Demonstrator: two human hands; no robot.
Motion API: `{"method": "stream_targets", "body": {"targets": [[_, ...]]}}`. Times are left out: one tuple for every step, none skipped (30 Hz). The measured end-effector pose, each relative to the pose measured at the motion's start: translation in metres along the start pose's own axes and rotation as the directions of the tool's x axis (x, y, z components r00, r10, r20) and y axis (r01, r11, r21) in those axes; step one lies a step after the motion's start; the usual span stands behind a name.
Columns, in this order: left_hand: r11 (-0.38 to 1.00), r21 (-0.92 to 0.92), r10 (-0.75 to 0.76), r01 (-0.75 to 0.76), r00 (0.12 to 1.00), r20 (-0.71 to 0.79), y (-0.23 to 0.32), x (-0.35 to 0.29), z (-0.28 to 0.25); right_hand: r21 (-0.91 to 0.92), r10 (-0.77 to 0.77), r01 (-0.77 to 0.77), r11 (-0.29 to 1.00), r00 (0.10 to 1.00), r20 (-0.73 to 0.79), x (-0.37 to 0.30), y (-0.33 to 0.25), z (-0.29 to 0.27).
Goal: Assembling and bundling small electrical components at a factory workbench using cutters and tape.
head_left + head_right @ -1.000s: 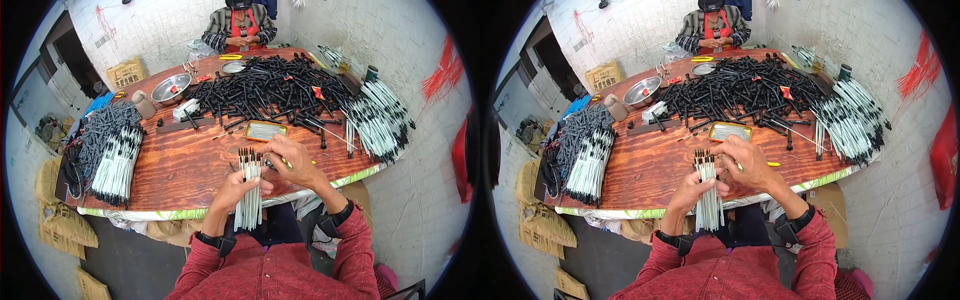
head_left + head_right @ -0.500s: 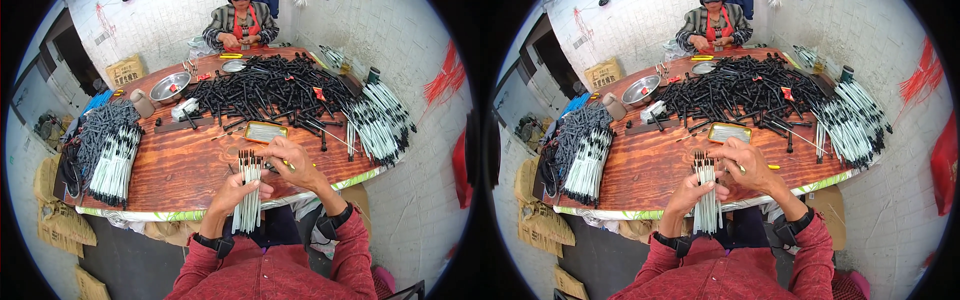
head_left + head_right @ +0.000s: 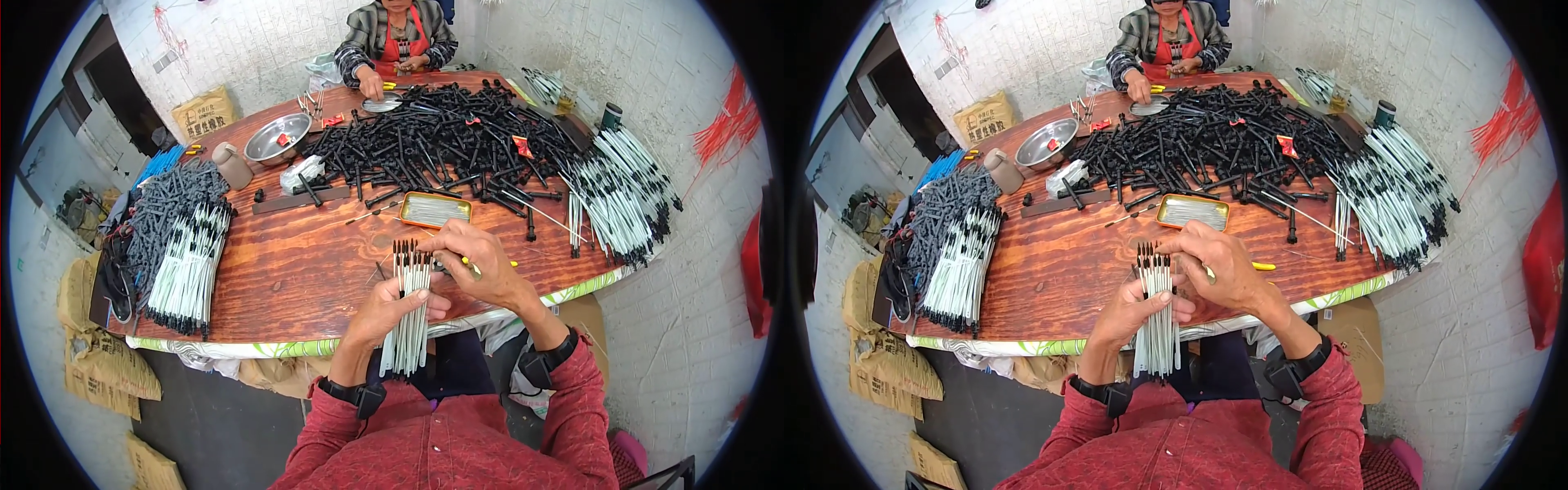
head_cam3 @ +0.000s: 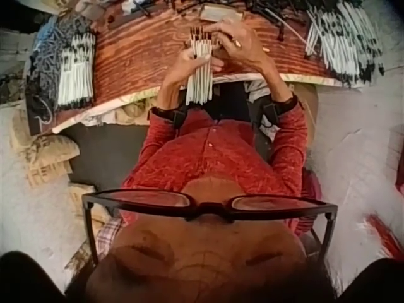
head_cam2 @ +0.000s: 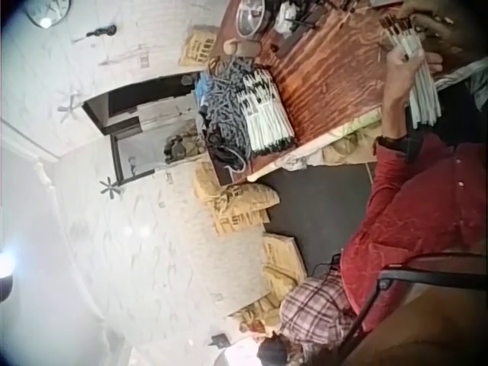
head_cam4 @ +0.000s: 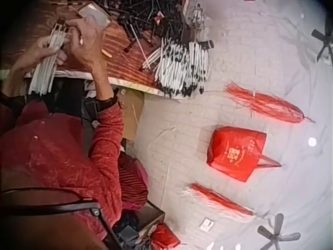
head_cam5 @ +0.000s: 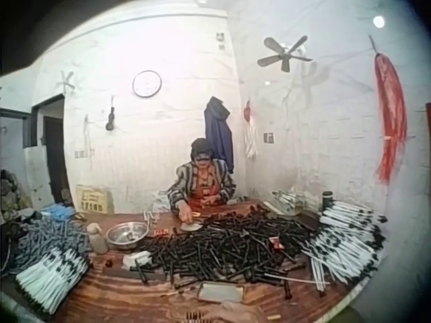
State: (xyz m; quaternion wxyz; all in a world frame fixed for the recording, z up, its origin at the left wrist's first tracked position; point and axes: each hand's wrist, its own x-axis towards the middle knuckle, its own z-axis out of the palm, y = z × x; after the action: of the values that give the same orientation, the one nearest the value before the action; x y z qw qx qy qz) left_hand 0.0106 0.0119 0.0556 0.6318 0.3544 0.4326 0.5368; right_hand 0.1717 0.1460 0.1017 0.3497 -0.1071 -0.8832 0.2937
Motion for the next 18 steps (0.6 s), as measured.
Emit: {"method": "stream_targets", "body": {"targets": [[1.0, 0.002, 0.005, -0.005, 1.0, 0.016, -0.002, 0.001, -0.001, 0.034, -0.002, 0.002, 0.999, 1.0, -0.009, 0.0, 0.001, 0.001], [1.0, 0.004, 0.01, -0.01, 0.999, 0.033, -0.002, 0.001, -0.001, 0.033, -0.002, 0.003, 0.999, 1.0, -0.011, 0.0, 0.003, 0.001], [1.0, 0.004, 0.009, -0.009, 0.999, 0.031, -0.002, 0.001, -0.001, 0.038, -0.013, 0.014, 0.999, 1.0, -0.026, -0.001, 0.003, 0.002], [1.0, 0.013, 0.01, -0.01, 1.0, 0.024, -0.001, 0.0, 0.0, 0.043, -0.024, 0.026, 0.999, 0.999, -0.042, -0.001, 0.002, 0.002], [1.0, 0.022, 0.01, -0.011, 1.0, 0.017, 0.0, -0.001, 0.001, 0.047, -0.034, 0.037, 0.998, 0.998, -0.057, -0.001, 0.001, 0.002], [0.999, 0.03, 0.011, -0.011, 1.0, 0.011, 0.001, -0.001, 0.002, 0.047, -0.032, 0.035, 0.998, 0.998, -0.055, -0.002, 0.0, 0.002], [1.0, 0.028, 0.01, -0.01, 1.0, 0.011, 0.001, -0.001, 0.003, -0.004, -0.011, 0.011, 1.0, 0.999, -0.047, -0.002, -0.004, 0.0], [1.0, 0.03, 0.004, -0.004, 1.0, 0.004, 0.002, -0.001, 0.004, -0.056, 0.01, -0.012, 0.998, 0.999, -0.041, -0.001, -0.01, -0.002], [0.999, 0.032, -0.001, 0.002, 1.0, -0.004, 0.003, -0.001, 0.004, -0.107, 0.03, -0.034, 0.994, 0.999, -0.036, 0.0, -0.013, -0.002], [0.999, 0.033, -0.007, 0.007, 1.0, -0.011, 0.003, -0.001, 0.004, -0.108, 0.03, -0.034, 0.994, 0.999, -0.035, 0.0, -0.013, -0.001], [0.999, 0.033, -0.006, 0.006, 1.0, -0.011, 0.002, -0.001, 0.003, -0.109, 0.028, -0.033, 0.994, 0.999, -0.044, -0.001, -0.013, 0.001], [0.999, 0.031, -0.008, 0.008, 1.0, 0.002, 0.001, -0.001, 0.002, -0.11, 0.025, -0.031, 0.994, 0.998, -0.053, -0.003, -0.012, 0.003], [1.0, 0.03, -0.009, 0.008, 1.0, 0.015, 0.0, -0.001, 0.001, -0.112, 0.021, -0.028, 0.993, 0.998, -0.064, -0.003, -0.013, 0.004], [1.0, 0.029, -0.01, 0.009, 1.0, 0.028, -0.001, 0.0, 0.0, -0.113, 0.02, -0.027, 0.993, 0.998, -0.064, -0.003, -0.014, 0.004], [1.0, 0.03, -0.008, 0.007, 1.0, 0.029, -0.001, 0.0, 0.0, -0.109, 0.034, -0.042, 0.993, 0.997, -0.068, -0.003, -0.014, 0.005], [0.999, 0.032, -0.003, 0.002, 1.0, 0.024, -0.001, 0.001, 0.0, -0.104, 0.049, -0.056, 0.993, 0.996, -0.071, -0.003, -0.015, 0.006], [0.999, 0.034, 0.002, -0.003, 1.0, 0.019, -0.002, 0.001, 0.0, -0.098, 0.063, -0.07, 0.993, 0.995, -0.074, -0.002, -0.015, 0.006], [0.999, 0.035, 0.006, -0.006, 1.0, 0.014, -0.002, 0.001, 0.0, -0.097, 0.063, -0.07, 0.993, 0.995, -0.074, -0.002, -0.015, 0.006]]}}
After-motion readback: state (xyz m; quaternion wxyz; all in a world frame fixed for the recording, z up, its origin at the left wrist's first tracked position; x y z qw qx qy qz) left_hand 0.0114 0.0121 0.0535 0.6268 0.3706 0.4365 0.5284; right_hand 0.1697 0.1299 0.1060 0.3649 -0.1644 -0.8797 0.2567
